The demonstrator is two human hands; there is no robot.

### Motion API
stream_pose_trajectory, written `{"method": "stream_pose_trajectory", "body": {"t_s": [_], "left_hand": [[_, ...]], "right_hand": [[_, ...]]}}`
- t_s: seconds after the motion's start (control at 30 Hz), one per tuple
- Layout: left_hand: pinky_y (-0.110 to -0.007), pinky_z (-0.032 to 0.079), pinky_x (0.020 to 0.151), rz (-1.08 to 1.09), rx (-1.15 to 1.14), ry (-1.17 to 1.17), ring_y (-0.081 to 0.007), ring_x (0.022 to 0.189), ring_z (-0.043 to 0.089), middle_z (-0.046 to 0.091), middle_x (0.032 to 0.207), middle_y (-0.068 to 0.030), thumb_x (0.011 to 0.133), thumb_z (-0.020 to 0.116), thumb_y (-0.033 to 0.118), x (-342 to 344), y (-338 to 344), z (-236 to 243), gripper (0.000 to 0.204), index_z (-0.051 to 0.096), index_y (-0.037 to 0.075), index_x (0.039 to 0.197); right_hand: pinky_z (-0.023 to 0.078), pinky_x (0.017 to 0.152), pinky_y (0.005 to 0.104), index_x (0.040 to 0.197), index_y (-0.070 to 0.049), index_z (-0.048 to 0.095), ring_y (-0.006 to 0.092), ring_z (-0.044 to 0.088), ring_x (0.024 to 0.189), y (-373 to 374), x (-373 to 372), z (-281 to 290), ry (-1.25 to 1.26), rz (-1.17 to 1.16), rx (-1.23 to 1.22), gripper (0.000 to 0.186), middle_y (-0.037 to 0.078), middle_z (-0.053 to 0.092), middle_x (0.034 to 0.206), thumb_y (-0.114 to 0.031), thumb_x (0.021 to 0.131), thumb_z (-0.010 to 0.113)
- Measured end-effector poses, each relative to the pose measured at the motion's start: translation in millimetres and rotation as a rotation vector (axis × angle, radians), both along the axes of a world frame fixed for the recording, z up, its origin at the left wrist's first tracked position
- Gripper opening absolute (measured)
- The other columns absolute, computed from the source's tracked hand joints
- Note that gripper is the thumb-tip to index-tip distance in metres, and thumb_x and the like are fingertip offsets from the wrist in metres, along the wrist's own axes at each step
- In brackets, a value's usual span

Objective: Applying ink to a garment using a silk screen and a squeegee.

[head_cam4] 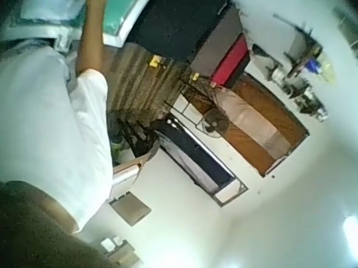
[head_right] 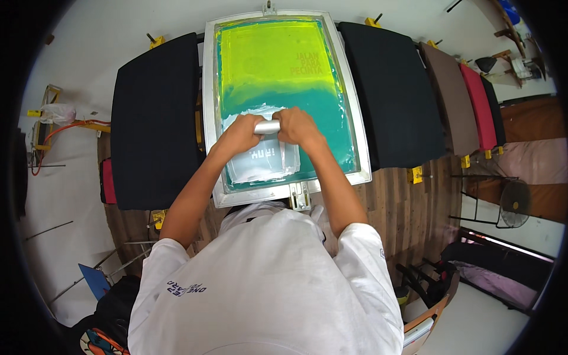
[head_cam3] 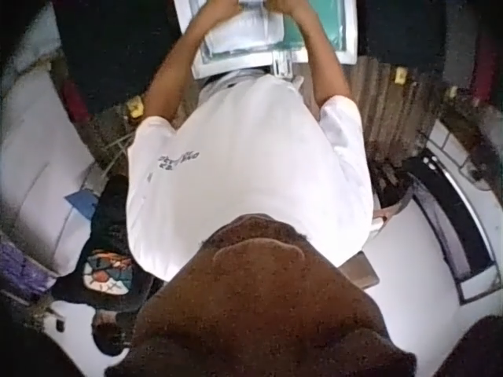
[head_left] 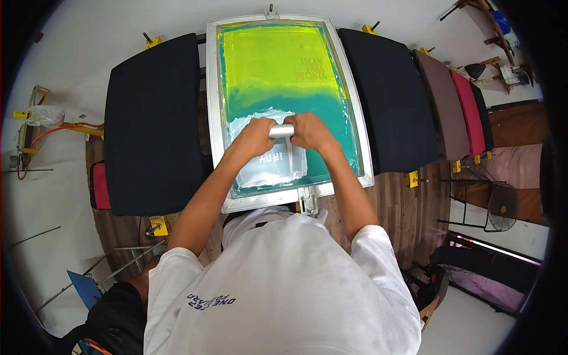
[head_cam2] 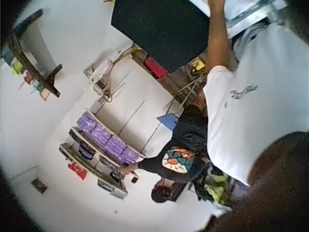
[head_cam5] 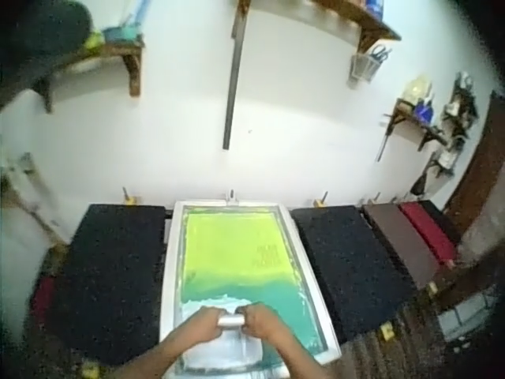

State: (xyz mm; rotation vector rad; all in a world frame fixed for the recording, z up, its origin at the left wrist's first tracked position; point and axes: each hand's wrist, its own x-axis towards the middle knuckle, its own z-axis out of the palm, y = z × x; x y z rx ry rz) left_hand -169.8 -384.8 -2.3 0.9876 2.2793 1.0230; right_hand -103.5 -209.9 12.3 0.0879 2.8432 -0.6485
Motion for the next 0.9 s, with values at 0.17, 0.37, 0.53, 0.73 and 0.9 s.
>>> {"method": "stream_pose_trajectory", "body": {"t_s": [0.17,0.37,0.53,0.73,0.9], "left_hand": [[-0.046,0.054,0.081,-0.054,-0.071,0.044,-0.0414,0.090,0.068,0.070,0.095,-0.0222,0.073,0.058,-0.009,30.6,-14.1,-16.9,0.040,0.070,0.006,0.109],[-0.047,0.053,0.084,-0.061,-0.159,-0.147,-0.0408,0.090,0.067,0.070,0.097,-0.0228,0.076,0.059,-0.007,85.1,-42.4,8.3,0.040,0.068,0.005,0.112],[-0.045,0.056,0.079,-0.089,-0.106,-0.041,-0.0386,0.087,0.069,0.071,0.092,-0.0212,0.074,0.067,0.000,64.8,-52.2,8.7,0.030,0.072,0.005,0.103],[-0.044,0.052,0.092,0.027,-0.061,0.107,-0.0369,0.104,0.064,0.068,0.110,-0.0181,0.075,0.059,-0.006,38.8,-57.1,15.6,0.043,0.068,0.004,0.115],[-0.042,0.048,0.102,0.045,0.172,0.215,-0.0399,0.121,0.056,0.058,0.132,-0.0221,0.067,0.058,-0.016,69.8,-84.0,-25.6,0.063,0.058,-0.002,0.129]], "right_hand": [[0.054,0.077,0.0469,0.096,-0.004,0.071,0.0410,0.066,0.081,-14.2,41.5,-10.2,0.137,0.011,-0.074,0.035,0.021,0.068,0.084,-0.003,0.061,0.070],[0.054,0.077,0.0458,0.094,-0.001,0.073,0.0418,0.066,0.080,-42.7,96.9,-3.3,0.072,-0.047,-0.175,0.034,0.024,0.068,0.085,0.002,0.060,0.065],[0.055,0.074,0.0456,0.090,-0.001,0.072,0.0422,0.066,0.077,-46.8,69.0,17.2,-0.009,0.038,-0.123,0.027,0.025,0.068,0.081,0.000,0.065,0.064],[0.058,0.071,0.0455,0.095,-0.002,0.069,0.0385,0.065,0.089,-65.8,40.6,13.1,0.194,0.015,0.081,0.022,0.019,0.068,0.093,-0.001,0.073,0.066],[0.056,0.079,0.0443,0.114,0.002,0.058,0.0412,0.056,0.108,-98.4,72.5,-22.4,0.254,0.023,0.116,0.035,0.023,0.058,0.110,0.003,0.079,0.056]]}}
